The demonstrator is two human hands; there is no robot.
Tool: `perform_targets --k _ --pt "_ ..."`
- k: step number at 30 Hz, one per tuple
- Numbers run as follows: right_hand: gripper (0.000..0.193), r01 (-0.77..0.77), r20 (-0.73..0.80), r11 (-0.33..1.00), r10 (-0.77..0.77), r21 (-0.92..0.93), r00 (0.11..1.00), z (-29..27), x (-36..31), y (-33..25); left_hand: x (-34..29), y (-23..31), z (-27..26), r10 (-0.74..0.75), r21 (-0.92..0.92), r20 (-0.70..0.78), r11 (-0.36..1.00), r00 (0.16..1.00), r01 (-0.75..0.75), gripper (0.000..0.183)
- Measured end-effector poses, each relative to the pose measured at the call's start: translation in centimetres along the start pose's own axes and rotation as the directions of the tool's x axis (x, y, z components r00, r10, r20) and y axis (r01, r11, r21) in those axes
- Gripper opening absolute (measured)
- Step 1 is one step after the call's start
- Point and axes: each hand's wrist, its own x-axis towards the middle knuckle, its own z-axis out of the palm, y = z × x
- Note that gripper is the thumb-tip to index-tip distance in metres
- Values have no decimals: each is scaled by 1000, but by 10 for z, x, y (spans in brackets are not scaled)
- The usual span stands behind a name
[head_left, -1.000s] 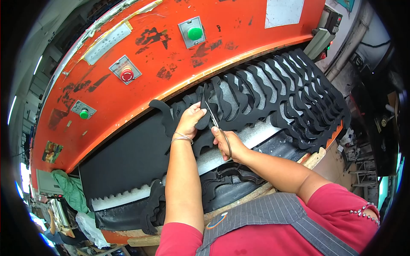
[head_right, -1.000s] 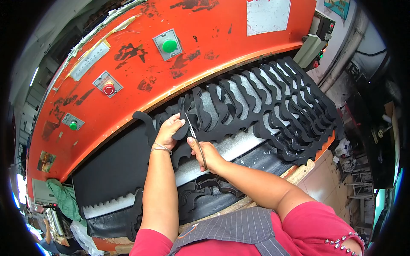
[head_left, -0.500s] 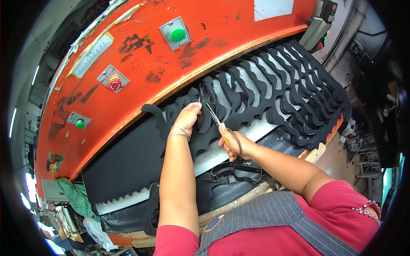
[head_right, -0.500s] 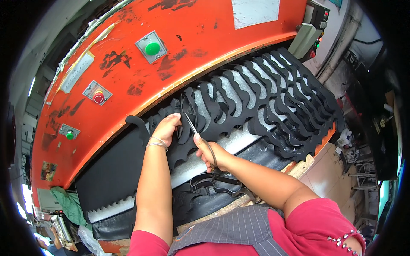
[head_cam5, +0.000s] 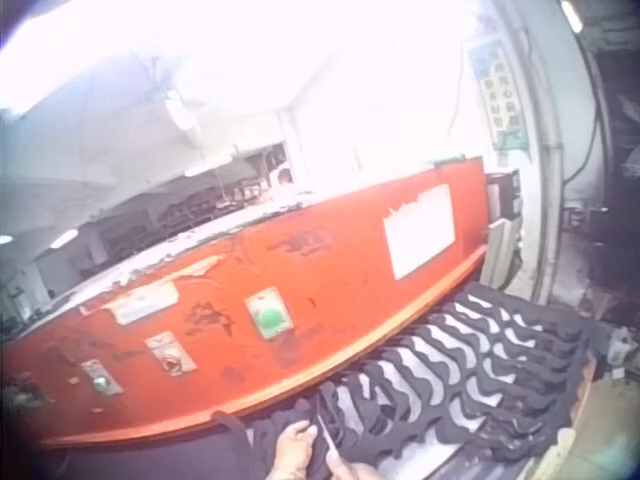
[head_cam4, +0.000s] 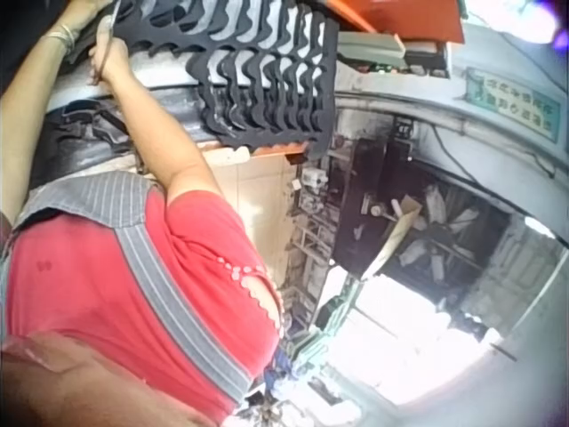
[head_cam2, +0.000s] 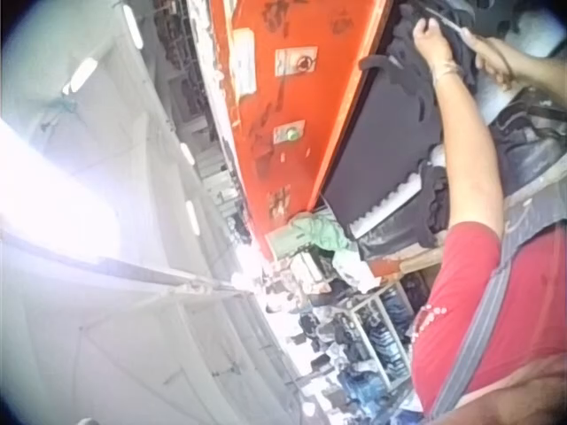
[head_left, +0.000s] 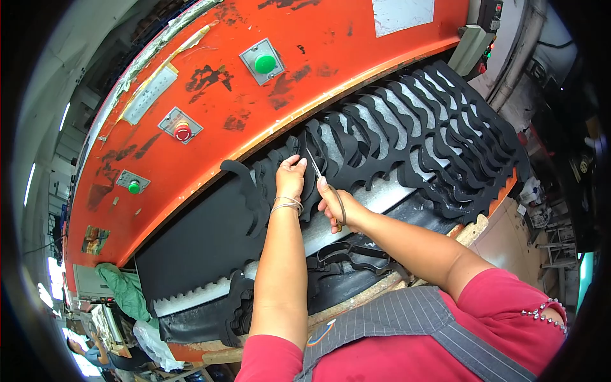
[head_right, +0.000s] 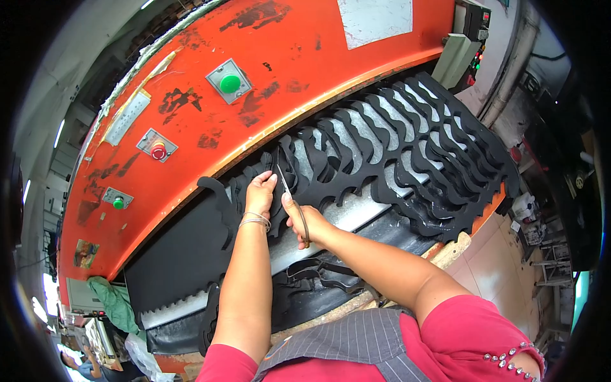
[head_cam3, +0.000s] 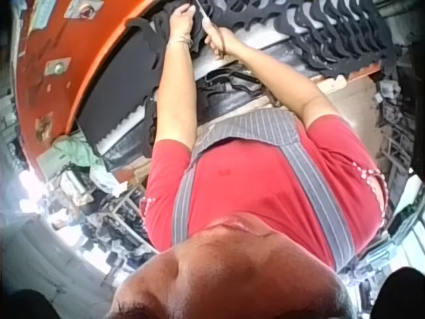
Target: Cutting shoe upper components using a die press machine and trimming them with scissors.
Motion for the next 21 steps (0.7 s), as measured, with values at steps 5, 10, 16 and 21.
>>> perform_targets --k 5,10,16,21 --pt "90 75 -16 997 -75 6 997 8 2 6 0 0 0 12 -3 -20 1000 1000 -12 39" --pt "92 20 24 1000 -20 8 1000 5 4 -2 -1 1 -1 16 -90 -15 996 1000 -17 40" --pt "92 -74 64 992 68 102 996 8 10 -9 -3 -3 1 67 -78 -56 994 996 -71 38" --pt "88 6 20 995 -9 100 1000 18 12 -4 -6 -3 1 93 -46 -46 994 995 -96 38"
